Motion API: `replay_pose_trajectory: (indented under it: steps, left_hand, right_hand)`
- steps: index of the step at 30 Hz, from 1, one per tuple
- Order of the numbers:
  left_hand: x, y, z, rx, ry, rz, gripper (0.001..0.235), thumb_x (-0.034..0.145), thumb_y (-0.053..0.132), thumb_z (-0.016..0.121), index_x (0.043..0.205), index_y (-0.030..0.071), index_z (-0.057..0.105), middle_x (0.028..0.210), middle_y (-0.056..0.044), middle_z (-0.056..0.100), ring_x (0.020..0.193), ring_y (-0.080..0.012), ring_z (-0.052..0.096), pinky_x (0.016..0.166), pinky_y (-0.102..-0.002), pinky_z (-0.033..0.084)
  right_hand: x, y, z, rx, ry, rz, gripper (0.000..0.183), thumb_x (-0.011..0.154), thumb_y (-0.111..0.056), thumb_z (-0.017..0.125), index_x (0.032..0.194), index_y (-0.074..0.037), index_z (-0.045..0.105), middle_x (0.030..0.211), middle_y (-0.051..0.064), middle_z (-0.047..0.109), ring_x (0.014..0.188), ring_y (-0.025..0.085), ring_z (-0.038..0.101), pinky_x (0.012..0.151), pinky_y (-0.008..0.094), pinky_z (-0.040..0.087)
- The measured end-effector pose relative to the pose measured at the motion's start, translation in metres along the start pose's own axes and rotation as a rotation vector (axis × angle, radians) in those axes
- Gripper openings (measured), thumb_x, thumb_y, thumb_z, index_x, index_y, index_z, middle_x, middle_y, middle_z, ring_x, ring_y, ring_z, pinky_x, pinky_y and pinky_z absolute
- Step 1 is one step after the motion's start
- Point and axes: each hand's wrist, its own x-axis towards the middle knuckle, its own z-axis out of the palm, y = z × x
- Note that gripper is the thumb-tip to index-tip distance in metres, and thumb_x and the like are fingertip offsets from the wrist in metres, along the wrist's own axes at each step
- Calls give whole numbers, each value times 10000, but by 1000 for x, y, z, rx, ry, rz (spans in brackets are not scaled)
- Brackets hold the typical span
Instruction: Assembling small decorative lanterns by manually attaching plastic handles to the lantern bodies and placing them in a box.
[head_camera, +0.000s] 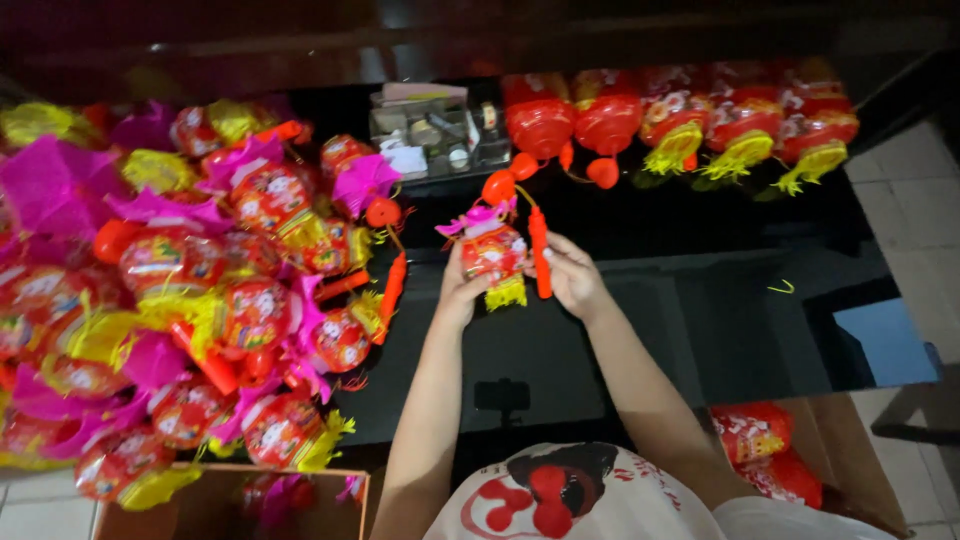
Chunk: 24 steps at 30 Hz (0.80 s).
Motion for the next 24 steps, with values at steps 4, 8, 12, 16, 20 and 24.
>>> replay_pose_trajectory:
  steps: [4, 8, 12, 16, 20, 24]
  left_hand:
    - [-7, 17, 9, 17, 5, 2, 758, 677, 64, 892, 1349, 87, 543, 1135, -103, 687, 1031, -204, 671, 903, -398, 569]
    - [-21, 24, -1, 4, 57, 22, 788, 681, 44, 888, 1378, 63, 520, 1168, -149, 672, 1082, -261, 663, 938, -439, 553]
    - [-36, 44, -12, -6, 129, 74, 770, 697, 52, 887, 1373, 69, 519, 1195, -129, 662, 1114, -235, 636, 976, -428, 528]
    - [-36, 44, -20, -40, 175, 109, 762, 737, 83, 874, 1390, 59, 483, 1215, -129, 634, 1127, -232, 619, 970, -428, 529]
    - [-33, 26, -31, -46, 133, 49, 812, 706, 105, 911, 1388, 39, 475, 1224, -170, 630, 1129, -288, 629, 988, -448, 523]
    - [-31, 37, -24, -142, 37, 2, 731, 751, 71, 834, 1398, 53, 494, 1220, -161, 653, 1111, -275, 670, 945, -434, 563]
  right_hand:
    - [-7, -25, 38, 29, -6, 64, 325, 1037, -109, 577, 1353, -64, 635, 1050, 191, 725, 931, 335, 741, 846, 515, 613]
    - [-1, -4, 52, 83, -27, 95, 334, 1039, -94, 571, 1367, -66, 628, 1146, 155, 710, 1006, 316, 722, 860, 509, 606]
    - [3, 10, 73, 58, -73, 151, 276, 1042, -139, 595, 1300, -130, 694, 1121, 108, 736, 963, 240, 709, 815, 420, 602]
    - [10, 24, 67, -10, -75, 170, 269, 1035, -204, 616, 1292, -150, 675, 1050, 86, 734, 936, 205, 690, 724, 308, 554]
    - [8, 25, 62, -25, -23, 218, 249, 1007, -282, 664, 1236, -189, 635, 897, 74, 669, 781, 234, 698, 638, 327, 585]
    - [8, 42, 56, -44, -8, 25, 227, 1022, -129, 627, 1246, -103, 654, 1128, 71, 692, 1064, 218, 698, 919, 412, 596]
